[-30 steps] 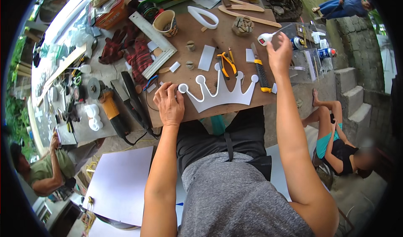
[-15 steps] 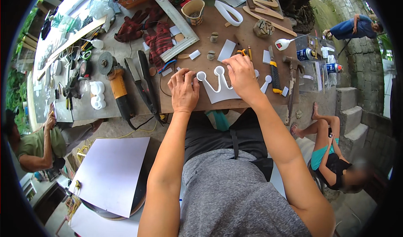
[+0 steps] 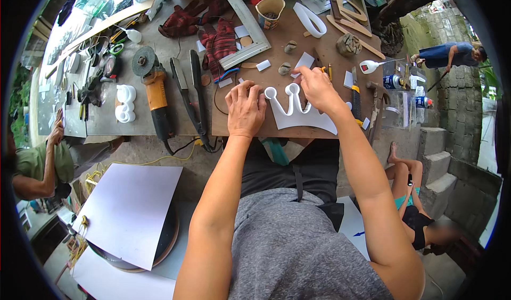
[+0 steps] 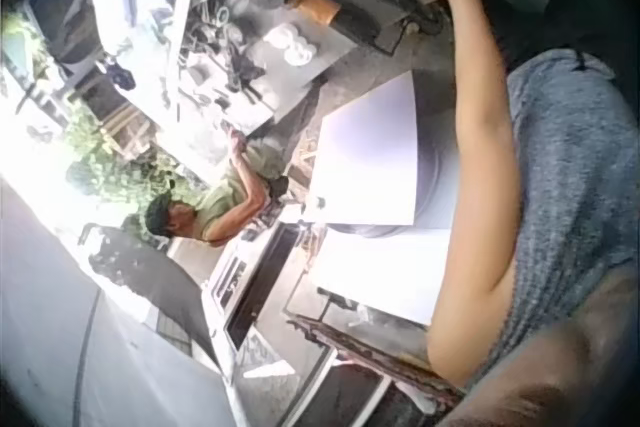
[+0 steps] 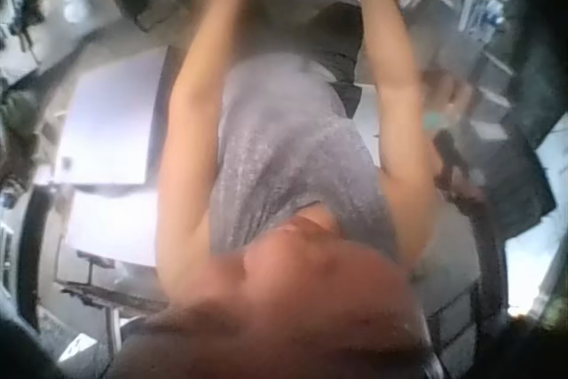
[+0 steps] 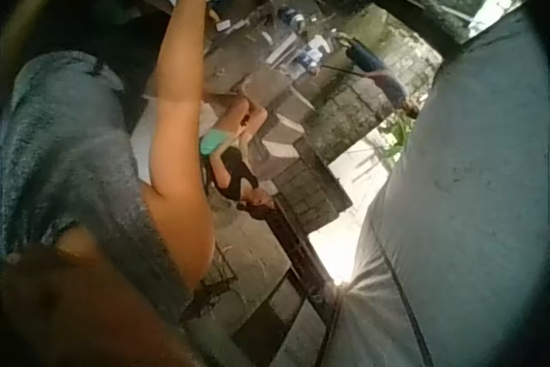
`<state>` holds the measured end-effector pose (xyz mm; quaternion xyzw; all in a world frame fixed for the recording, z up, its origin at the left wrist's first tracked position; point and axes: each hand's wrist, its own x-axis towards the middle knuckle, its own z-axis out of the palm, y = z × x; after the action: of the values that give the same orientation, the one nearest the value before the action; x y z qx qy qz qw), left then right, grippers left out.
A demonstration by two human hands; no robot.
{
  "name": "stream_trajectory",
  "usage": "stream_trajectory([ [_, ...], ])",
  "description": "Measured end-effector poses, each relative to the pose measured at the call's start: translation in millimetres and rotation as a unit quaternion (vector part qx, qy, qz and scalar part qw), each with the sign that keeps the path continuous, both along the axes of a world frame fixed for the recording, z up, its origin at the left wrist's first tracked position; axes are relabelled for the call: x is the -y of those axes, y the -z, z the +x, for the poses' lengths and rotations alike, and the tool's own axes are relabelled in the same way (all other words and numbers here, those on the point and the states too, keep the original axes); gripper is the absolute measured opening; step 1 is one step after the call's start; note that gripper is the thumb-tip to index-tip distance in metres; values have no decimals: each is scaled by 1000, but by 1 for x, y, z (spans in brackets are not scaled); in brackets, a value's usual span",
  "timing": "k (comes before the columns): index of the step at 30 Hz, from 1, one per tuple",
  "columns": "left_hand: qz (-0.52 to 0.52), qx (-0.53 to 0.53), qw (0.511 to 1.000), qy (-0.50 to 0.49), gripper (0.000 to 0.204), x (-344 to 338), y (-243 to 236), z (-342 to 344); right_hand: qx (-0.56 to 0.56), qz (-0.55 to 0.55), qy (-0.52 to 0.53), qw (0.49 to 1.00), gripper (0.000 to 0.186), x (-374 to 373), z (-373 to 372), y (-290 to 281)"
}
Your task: Applying glue and assembling foam or cardboard components to create a crown-shaped sign on a workbench.
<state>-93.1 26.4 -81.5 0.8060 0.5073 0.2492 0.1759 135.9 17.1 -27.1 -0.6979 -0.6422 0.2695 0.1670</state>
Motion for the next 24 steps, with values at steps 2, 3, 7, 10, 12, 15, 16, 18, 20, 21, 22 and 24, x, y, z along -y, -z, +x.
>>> stream_trajectory([
  [2, 4, 0, 1000, 1, 21, 0, 1, 0, 5, -15, -3, 1000, 29, -1, 0, 0],
  [3, 3, 1, 1000, 0, 21, 0, 1, 0, -6, -23, 5, 1000, 30, -1, 1, 1],
  [7, 5, 4, 1000, 3, 22, 0, 1, 0, -18, -47, 18, 999, 30, -5, 2, 4],
  [10, 5, 4, 1000, 3, 22, 0, 1, 0, -52, -87, 35, 994, 30, -7, 2, -2],
  [12, 6, 3, 1000, 5, 23, -1, 1, 0, -62, -91, 39, 993, 31, -6, 3, -1],
  [15, 5, 0, 1000, 5, 23, 0, 1, -1, -88, -99, 51, 990, 32, -5, 4, -2],
  [16, 3, 0, 1000, 4, 22, 0, 0, -1, -104, -104, 58, 987, 32, -5, 4, -3],
  [18, 2, 1, 1000, 7, 21, -1, 0, 0, -114, -111, 71, 985, 33, -5, 6, -4],
  [20, 0, -1, 1000, 4, 22, -1, 1, 1, -126, -117, 84, 981, 34, -6, 5, -5],
  [21, 1, -1, 1000, 8, 22, -1, 1, 1, -118, -126, 86, 981, 34, -6, 5, -6],
  [22, 2, -2, 1000, 6, 22, -1, 1, 1, -109, -135, 88, 981, 35, -6, 5, -8],
  [24, 2, -3, 1000, 10, 21, 0, 1, 0, -95, -152, 97, 979, 36, -5, 5, -10],
])
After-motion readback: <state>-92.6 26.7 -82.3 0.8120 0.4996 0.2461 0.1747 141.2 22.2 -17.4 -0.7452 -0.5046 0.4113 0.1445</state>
